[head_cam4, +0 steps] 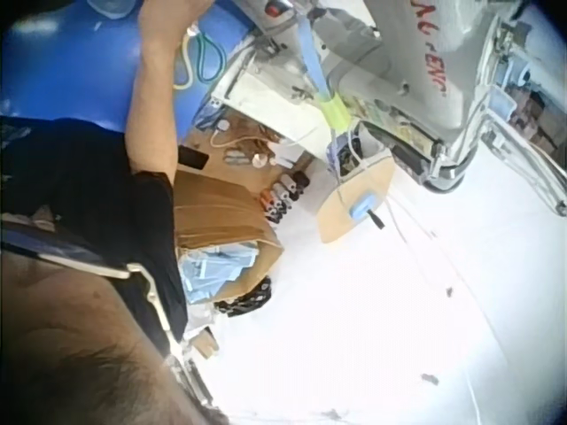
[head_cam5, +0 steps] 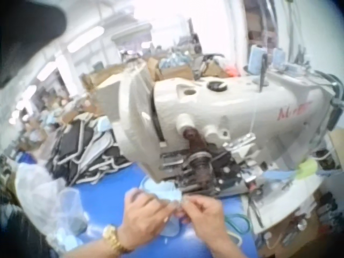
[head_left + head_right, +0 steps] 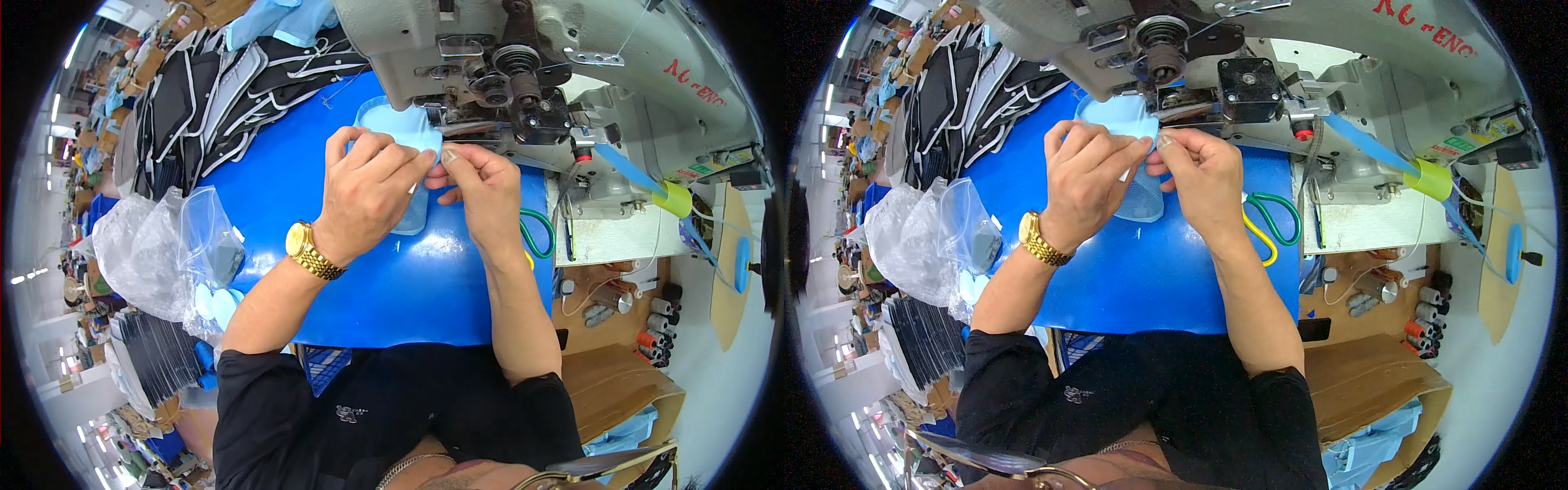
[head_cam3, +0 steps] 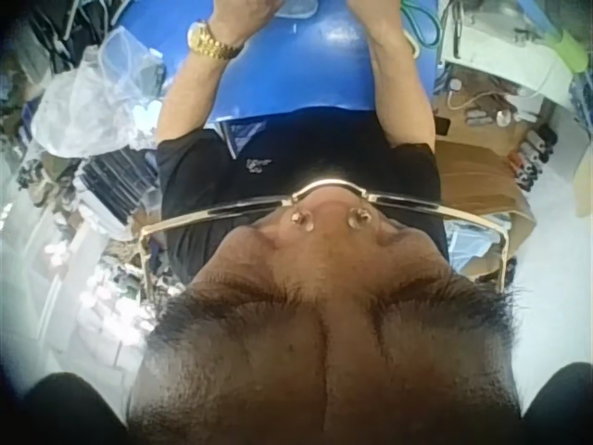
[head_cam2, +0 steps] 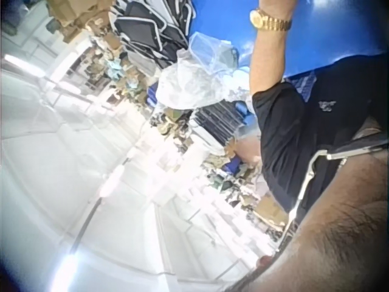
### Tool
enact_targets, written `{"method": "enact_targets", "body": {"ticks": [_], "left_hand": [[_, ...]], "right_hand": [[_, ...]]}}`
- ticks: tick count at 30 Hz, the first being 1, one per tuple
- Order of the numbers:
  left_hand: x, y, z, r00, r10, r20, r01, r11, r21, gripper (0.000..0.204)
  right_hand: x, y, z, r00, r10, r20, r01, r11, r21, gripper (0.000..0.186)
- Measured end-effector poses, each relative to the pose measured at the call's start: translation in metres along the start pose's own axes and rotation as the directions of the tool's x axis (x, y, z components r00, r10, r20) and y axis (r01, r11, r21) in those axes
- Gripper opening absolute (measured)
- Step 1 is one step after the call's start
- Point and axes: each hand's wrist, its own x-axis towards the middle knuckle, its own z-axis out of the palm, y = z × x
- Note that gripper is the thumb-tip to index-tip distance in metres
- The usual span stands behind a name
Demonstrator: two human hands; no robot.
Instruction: Assembling and sewing light blue mesh pouches or bags using an industrial sewing machine.
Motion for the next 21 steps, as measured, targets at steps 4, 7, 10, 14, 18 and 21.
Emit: {"method": "enact_targets", "body": {"ticks": [4, 7, 10, 14, 18, 21], "left_hand": [[0.002, 0.004, 0.001, 0.999, -0.046, -0.004, 0.046, 0.999, 0.004, 0.027], [0.003, 0.006, 0.001, 0.998, -0.057, -0.016, 0.056, 0.998, -0.018, 0.026], [0.001, 0.000, -0.005, 0.996, -0.086, 0.006, 0.086, 0.988, -0.128, 0.024], [0.001, -0.008, -0.017, 0.957, -0.279, -0.082, 0.243, 0.920, -0.307, 0.022], [0.008, -0.017, -0.030, 0.954, -0.192, -0.231, 0.090, 0.916, -0.390, 0.019], [0.007, -0.007, -0.035, 0.995, 0.085, -0.045, -0.093, 0.969, -0.230, 0.028]], "right_hand": [[-0.005, 0.001, -0.005, 1.000, 0.010, 0.018, -0.011, 0.999, 0.043, 0.021], [-0.022, -0.001, -0.020, 1.000, 0.025, 0.004, -0.025, 0.999, -0.042, 0.022], [-0.037, -0.009, -0.043, 0.997, -0.044, -0.059, 0.038, 0.994, -0.100, 0.022], [-0.041, -0.026, -0.075, 0.963, -0.193, -0.189, 0.158, 0.970, -0.185, 0.021], [-0.040, -0.036, -0.087, 0.932, -0.299, -0.207, 0.246, 0.937, -0.246, 0.019], [-0.038, -0.040, -0.089, 0.922, -0.307, -0.235, 0.251, 0.937, -0.241, 0.018]]}}
